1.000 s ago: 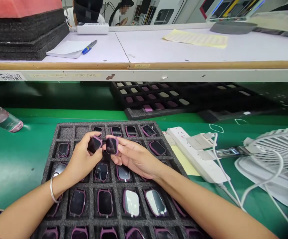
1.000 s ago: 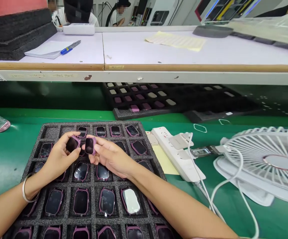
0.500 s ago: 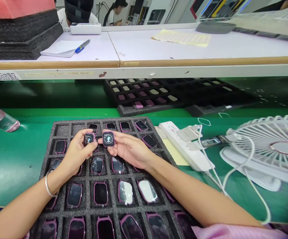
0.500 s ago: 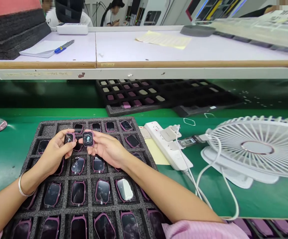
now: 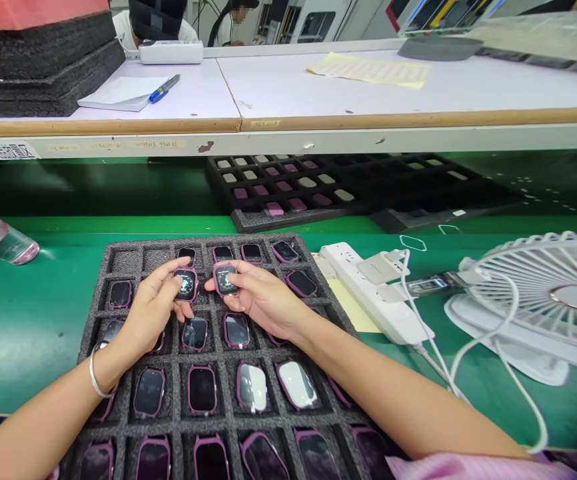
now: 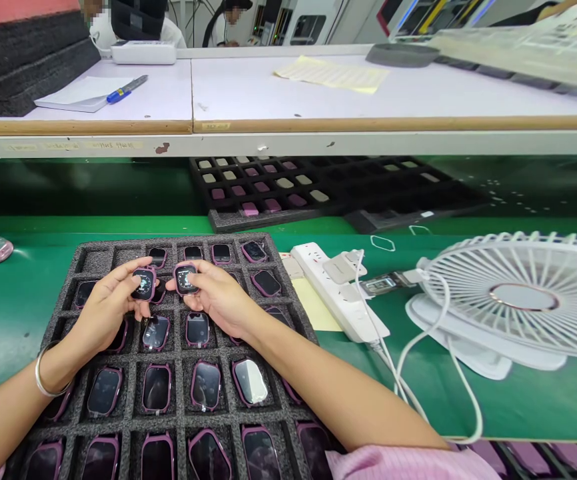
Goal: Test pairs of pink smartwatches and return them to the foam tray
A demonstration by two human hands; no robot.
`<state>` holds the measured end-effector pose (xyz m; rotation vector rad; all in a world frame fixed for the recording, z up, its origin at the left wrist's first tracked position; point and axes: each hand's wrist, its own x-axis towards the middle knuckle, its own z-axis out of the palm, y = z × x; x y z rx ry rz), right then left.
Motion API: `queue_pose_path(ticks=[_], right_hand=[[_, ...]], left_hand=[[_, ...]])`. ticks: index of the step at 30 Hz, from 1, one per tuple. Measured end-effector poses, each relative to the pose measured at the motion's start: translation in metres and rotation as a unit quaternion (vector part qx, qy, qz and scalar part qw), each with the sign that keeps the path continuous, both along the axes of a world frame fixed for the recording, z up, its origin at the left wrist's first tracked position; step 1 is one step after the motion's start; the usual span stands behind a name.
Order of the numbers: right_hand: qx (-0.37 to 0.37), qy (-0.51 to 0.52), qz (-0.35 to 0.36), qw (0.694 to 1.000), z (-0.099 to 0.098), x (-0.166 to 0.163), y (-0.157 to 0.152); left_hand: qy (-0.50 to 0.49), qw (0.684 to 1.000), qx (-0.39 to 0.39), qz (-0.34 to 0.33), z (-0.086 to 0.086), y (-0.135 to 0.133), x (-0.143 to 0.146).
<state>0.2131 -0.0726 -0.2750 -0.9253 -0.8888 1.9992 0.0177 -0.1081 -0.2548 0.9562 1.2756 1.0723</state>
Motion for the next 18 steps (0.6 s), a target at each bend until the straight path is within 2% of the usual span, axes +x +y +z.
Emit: queue_pose_path(ticks=[4, 13, 18], right_hand=[[0.033, -0.034, 0.001, 0.999, 0.0021, -0.0004, -0.0025], [0.023, -0.015, 0.035, 0.999, 0.0012, 0.0028, -0.0030], [0.043, 0.001, 0.048, 0.998, 0.0012, 0.0032, -0.0039]], left_hand=[[-0.055, 0.998, -0.016, -0.020, 0.0012, -0.0017, -0.0006], [-0.054, 0.997, -0.013, -0.054, 0.0019, -0.0020, -0.0010], [-0.046, 0.997, -0.004, -0.059, 0.0008, -0.0009, 0.0006]])
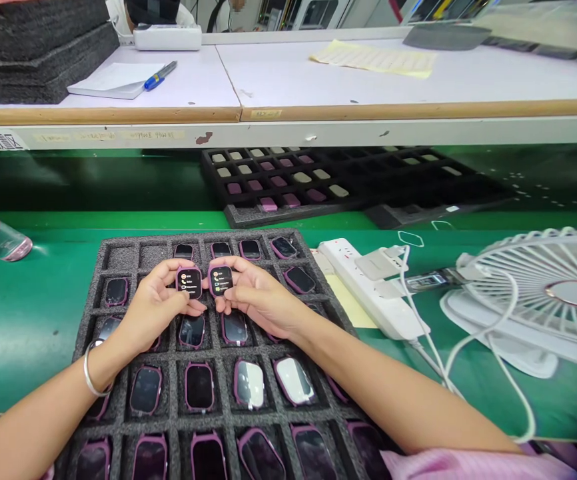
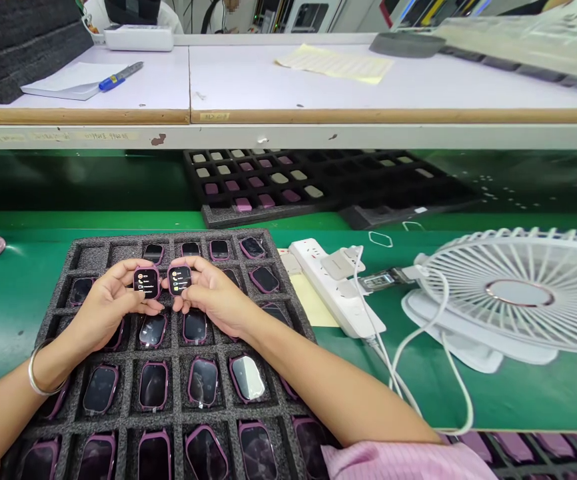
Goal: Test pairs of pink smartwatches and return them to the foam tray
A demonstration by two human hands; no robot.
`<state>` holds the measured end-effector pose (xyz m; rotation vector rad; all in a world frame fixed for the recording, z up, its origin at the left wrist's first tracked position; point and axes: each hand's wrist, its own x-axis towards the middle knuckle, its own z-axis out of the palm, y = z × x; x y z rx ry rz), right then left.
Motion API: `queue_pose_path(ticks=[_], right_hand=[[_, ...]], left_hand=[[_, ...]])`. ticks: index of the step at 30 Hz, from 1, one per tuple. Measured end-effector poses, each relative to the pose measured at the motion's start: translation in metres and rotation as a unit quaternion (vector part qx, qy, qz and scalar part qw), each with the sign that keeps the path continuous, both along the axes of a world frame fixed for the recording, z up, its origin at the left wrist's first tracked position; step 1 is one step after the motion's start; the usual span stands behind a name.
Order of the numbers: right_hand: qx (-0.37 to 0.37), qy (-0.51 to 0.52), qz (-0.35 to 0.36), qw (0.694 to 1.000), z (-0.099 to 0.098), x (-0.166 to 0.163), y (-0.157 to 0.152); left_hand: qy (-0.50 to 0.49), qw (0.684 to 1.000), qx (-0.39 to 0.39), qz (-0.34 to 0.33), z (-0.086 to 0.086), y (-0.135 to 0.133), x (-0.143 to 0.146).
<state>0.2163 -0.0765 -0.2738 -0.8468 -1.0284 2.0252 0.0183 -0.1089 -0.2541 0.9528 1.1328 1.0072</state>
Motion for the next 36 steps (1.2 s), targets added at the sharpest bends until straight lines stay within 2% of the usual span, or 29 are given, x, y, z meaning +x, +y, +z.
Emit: queue_pose_path(ticks=[10, 23, 36], right_hand=[[-0.024, -0.009, -0.022, 0.999, 0.0005, -0.0018, 0.0009], [0.028, 0.012, -0.004, 1.000, 0.0010, 0.0010, -0.0006], [0.036, 0.018, 0.002, 0.999, -0.0017, 0.0010, -0.0010]], left_hand=[[0.008, 1.000, -0.023, 0.007, 0.0009, 0.0000, -0.0009], [-0.032, 0.999, -0.024, -0.002, 0.0039, -0.0002, -0.0022], [-0.007, 1.000, 0.009, -0.013, 0.0004, 0.0002, -0.0010]])
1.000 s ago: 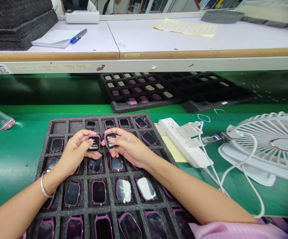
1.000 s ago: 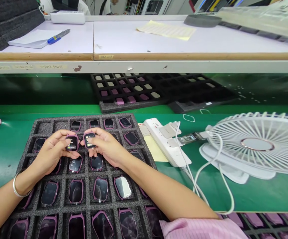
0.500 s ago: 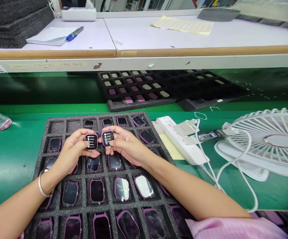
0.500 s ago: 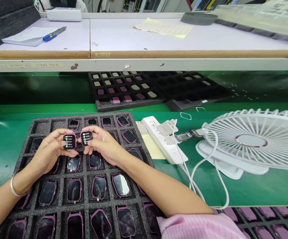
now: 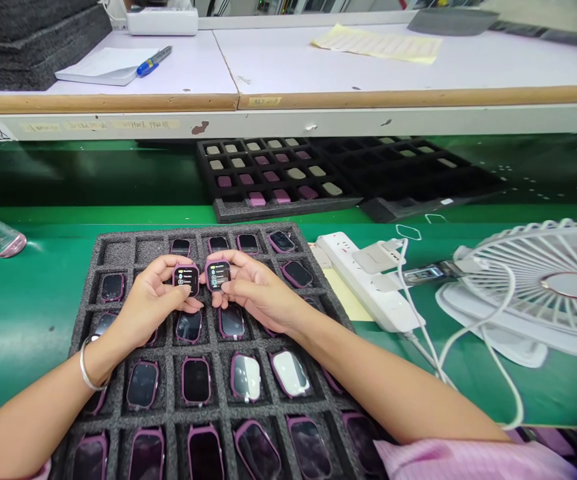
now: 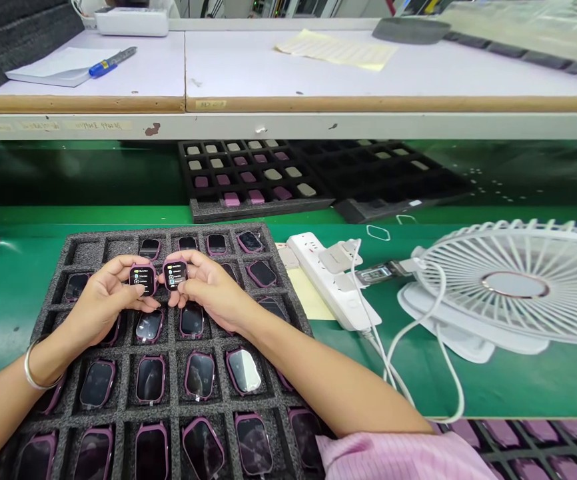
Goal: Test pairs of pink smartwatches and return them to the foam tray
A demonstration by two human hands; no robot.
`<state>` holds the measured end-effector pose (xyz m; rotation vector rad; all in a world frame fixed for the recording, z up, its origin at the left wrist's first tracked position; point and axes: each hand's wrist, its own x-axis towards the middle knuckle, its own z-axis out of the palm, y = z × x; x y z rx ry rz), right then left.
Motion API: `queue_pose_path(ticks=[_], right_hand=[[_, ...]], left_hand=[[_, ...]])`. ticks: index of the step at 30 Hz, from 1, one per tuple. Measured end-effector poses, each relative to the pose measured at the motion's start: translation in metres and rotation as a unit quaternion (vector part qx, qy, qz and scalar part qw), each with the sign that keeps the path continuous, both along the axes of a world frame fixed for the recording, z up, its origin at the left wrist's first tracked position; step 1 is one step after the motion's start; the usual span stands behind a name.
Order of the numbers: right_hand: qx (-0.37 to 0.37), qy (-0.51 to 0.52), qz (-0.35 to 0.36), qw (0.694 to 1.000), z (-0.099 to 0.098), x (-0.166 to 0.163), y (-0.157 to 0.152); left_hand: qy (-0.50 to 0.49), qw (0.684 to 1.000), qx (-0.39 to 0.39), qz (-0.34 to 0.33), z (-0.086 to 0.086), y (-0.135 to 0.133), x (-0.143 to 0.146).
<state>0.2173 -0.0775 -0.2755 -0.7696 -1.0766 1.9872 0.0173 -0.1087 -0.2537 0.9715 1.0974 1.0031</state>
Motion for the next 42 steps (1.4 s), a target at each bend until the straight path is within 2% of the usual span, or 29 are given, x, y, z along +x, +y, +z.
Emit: queue_pose_path(ticks=[6, 19, 42], right_hand=[[-0.009, 0.002, -0.002, 1.000, -0.0008, -0.0010, -0.0001], [0.003, -0.028, -0.013, 1.000, -0.0018, -0.0019, -0.0002], [0.001, -0.044, -0.016, 0.999, 0.0003, -0.0020, -0.0026]], left_hand=[[0.003, 1.000, 0.005, 0.000, -0.0024, -0.0003, 0.0005], [-0.021, 0.999, -0.036, 0.006, -0.0002, 0.0002, 0.0002], [-0.007, 1.000, -0.015, -0.009, -0.0004, -0.0025, -0.0017]])
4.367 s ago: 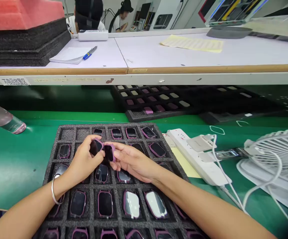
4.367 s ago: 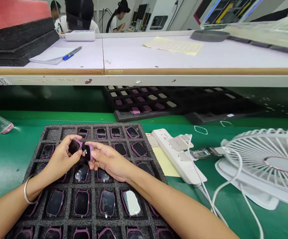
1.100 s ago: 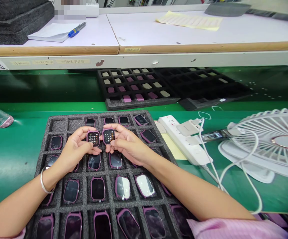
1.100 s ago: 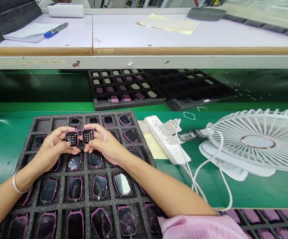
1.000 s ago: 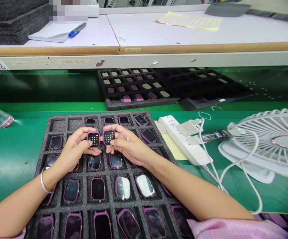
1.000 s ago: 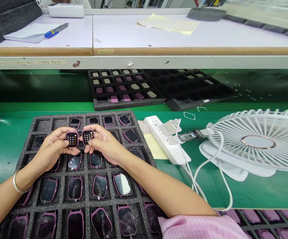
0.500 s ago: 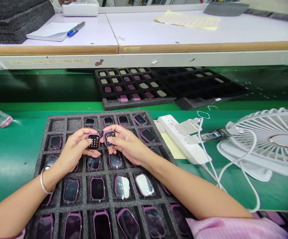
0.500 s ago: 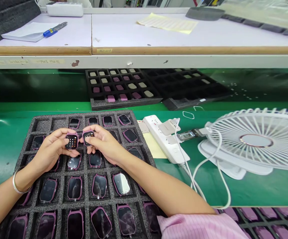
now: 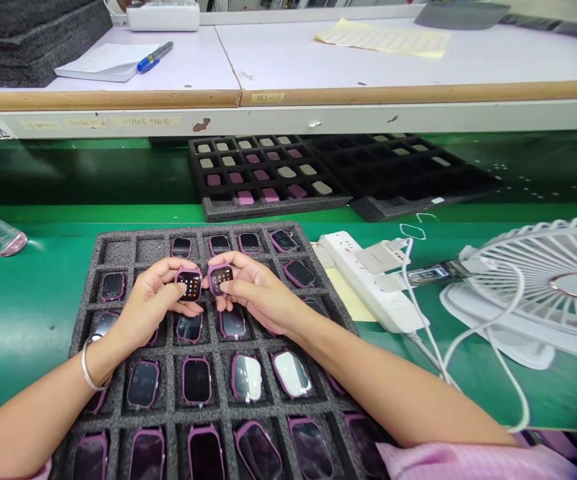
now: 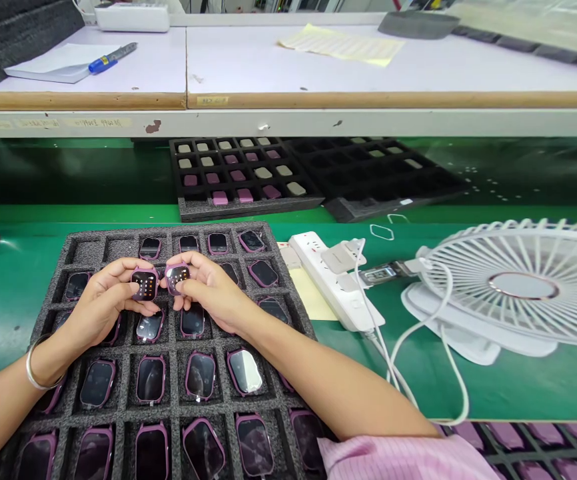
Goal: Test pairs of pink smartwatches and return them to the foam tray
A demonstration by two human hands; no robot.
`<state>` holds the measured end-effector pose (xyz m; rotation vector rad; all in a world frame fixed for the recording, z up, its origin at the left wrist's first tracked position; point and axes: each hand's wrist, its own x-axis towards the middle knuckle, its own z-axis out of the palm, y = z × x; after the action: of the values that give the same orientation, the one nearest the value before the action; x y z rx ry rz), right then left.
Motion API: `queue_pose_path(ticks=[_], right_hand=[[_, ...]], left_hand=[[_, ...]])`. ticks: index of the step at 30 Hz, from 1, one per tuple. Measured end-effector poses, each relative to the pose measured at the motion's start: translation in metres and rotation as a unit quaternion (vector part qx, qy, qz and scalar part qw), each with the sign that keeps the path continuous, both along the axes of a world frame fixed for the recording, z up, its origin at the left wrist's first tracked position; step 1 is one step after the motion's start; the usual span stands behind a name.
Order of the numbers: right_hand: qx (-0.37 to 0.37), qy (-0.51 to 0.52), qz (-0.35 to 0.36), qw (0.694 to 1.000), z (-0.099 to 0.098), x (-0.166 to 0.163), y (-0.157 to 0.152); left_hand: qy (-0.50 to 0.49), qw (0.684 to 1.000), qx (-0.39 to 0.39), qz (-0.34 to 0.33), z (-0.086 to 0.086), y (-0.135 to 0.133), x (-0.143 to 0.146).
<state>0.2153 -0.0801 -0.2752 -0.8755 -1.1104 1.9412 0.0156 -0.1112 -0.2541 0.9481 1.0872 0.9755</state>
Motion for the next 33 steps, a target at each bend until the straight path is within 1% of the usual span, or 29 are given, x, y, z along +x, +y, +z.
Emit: queue_pose_path(ticks=[6, 11, 19, 27, 33], right_hand=[[0.006, -0.009, 0.004, 1.000, -0.0013, 0.0002, -0.0001], [0.001, 0.000, 0.000, 1.000, -0.0001, 0.0000, -0.0003], [-0.031, 0.015, -0.003, 0.999, 0.0014, -0.0002, 0.0000], [-0.020, 0.031, 0.010, 0.999, 0.0020, 0.0001, -0.0011], [-0.015, 0.026, 0.016, 0.999, 0.0022, 0.0009, -0.0017]], left_hand=[[0.034, 0.999, 0.007, 0.006, 0.0015, 0.0006, 0.0026], [0.023, 1.000, 0.008, 0.003, 0.0026, 0.0005, 0.0017], [0.015, 1.000, 0.009, 0.004, 0.0011, -0.0001, 0.0009], [0.028, 0.999, 0.023, 0.007, -0.0001, 0.0007, 0.0007], [0.037, 0.999, 0.014, 0.017, 0.0005, 0.0012, 0.0017]])
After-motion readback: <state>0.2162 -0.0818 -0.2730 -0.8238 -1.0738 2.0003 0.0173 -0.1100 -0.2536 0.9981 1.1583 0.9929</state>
